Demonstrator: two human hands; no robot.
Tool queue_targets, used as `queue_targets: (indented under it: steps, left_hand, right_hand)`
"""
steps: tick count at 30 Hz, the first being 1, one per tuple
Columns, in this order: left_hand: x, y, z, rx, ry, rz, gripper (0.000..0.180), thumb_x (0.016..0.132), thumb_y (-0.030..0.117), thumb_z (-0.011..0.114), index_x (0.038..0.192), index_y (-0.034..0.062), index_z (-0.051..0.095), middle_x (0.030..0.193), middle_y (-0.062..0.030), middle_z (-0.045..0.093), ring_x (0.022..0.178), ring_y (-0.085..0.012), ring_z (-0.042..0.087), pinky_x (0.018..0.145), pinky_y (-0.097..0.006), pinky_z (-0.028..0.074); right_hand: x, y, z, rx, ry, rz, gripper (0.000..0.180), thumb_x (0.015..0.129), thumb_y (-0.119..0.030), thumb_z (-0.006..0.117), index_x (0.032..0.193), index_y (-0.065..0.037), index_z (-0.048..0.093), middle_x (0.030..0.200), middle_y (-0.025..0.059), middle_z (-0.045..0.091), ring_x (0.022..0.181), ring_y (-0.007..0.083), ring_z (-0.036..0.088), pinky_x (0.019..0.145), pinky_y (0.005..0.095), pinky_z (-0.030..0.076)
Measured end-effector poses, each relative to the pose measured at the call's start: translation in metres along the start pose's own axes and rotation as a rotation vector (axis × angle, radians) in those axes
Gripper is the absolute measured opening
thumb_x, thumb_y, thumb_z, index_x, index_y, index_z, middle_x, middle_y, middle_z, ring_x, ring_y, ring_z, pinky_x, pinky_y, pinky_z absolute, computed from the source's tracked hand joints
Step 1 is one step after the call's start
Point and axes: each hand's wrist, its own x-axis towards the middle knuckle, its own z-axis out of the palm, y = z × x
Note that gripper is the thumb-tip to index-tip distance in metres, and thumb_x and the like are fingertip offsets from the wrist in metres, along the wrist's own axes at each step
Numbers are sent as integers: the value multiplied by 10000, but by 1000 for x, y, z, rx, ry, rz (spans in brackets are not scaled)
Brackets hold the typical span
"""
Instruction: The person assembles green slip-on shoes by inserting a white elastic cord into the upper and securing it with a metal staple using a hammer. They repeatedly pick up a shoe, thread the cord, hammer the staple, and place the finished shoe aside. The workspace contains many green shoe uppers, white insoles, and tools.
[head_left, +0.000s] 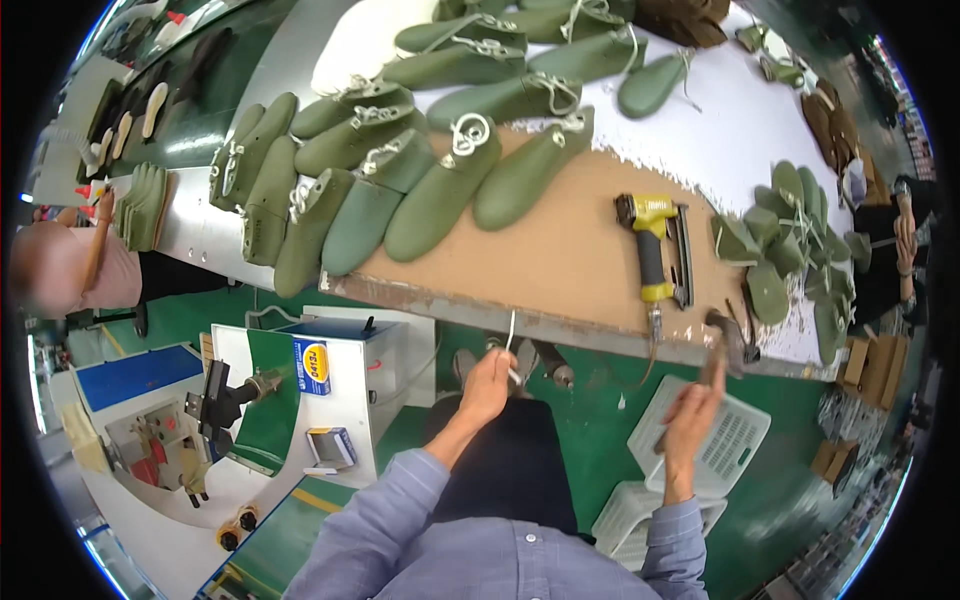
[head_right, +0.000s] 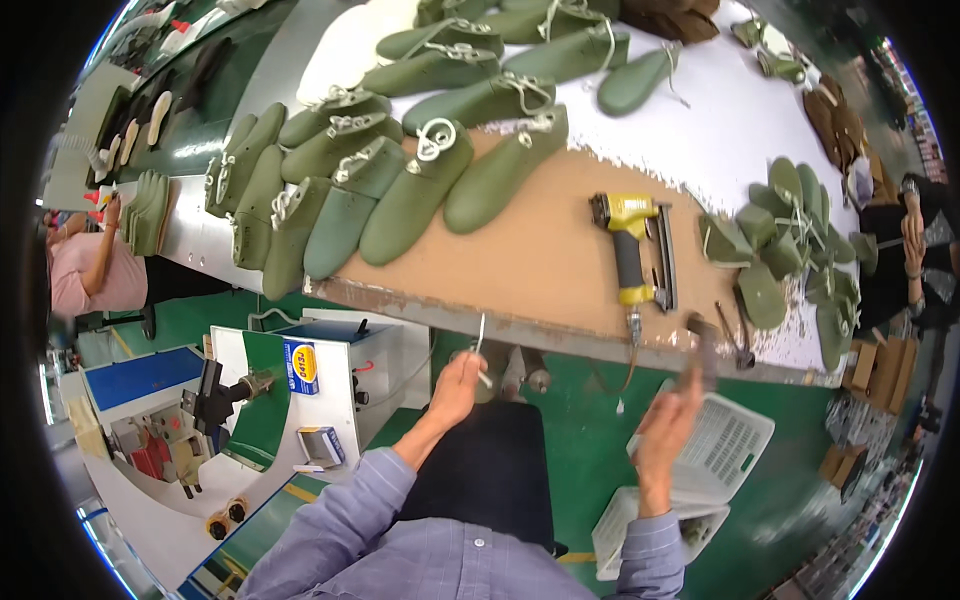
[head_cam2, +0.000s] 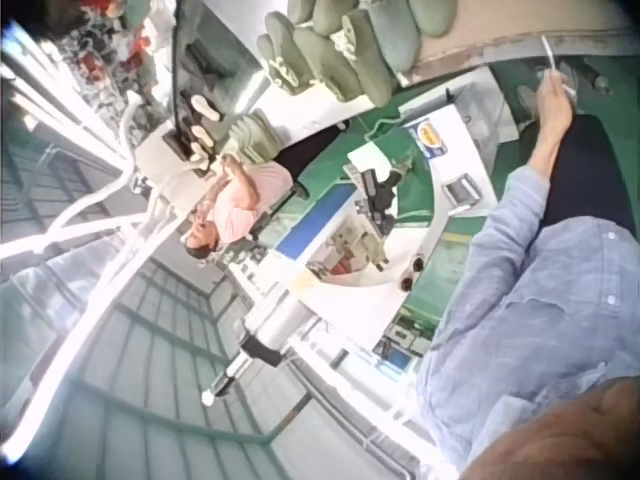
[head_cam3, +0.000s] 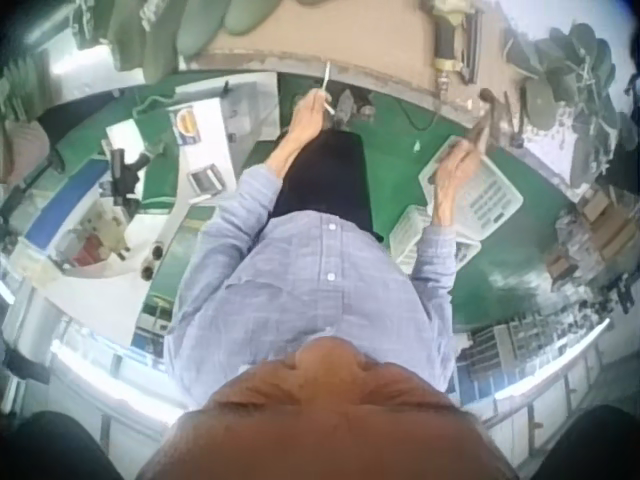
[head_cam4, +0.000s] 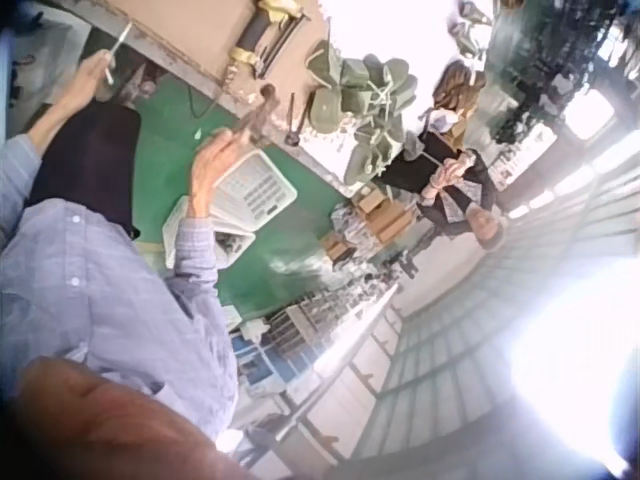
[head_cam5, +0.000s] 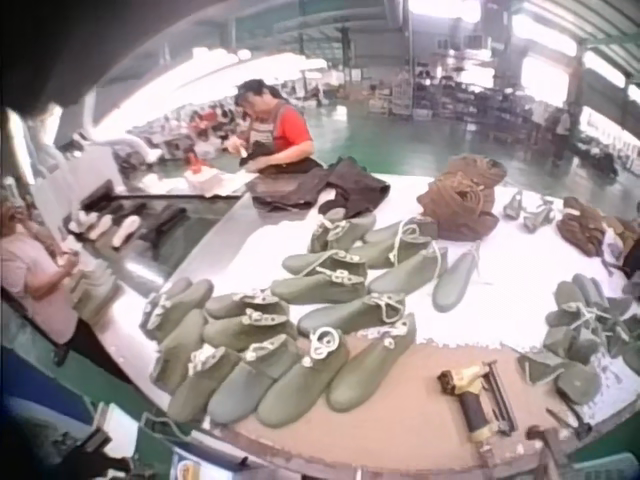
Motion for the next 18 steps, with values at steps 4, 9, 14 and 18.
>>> queue_targets:
  steps: [4, 9, 14, 18]
  left_hand:
    - [11, -3, 12, -192, -66, -60, 374, 1086, 348, 404, 965, 61, 611, 705, -26, 489, 620, -169, 460, 601, -327, 403]
    - [24, -4, 11, -671, -194, -286, 334, 1092, 361, 432, 919, 118, 581, 651, 92, 357, 545, -40, 288, 496, -244, 233]
    - [23, 5, 8, -812, -205, -300, 351, 1093, 399, 451, 881, 132, 537, 655, 104, 308, 543, -30, 241, 505, -239, 196]
    - [25, -4, 10, -790, -183, -286, 344, 1087, 397, 456, 887, 133, 547, 659, 103, 331, 543, -33, 265, 499, -236, 212]
  right_hand:
    - [-52, -13, 35, -2, -412, -120, 498, 1112, -242, 436, 1591, -148, 337, 752, -19, 500, 573, 57, 424, 502, 218, 376]
    - [-65, -19, 79, 71, -437, -381, 486, 1082, -173, 521, 1543, -91, 393, 830, 43, 610, 629, 104, 517, 569, 250, 444]
    - [-51, -45, 85, -22, -448, -439, 403, 1054, -148, 575, 1434, -25, 523, 832, 87, 622, 673, 158, 565, 625, 295, 489]
    - [-54, -41, 90, 60, -472, -511, 241, 1002, -82, 621, 1230, -14, 661, 850, 154, 646, 695, 261, 646, 620, 354, 522]
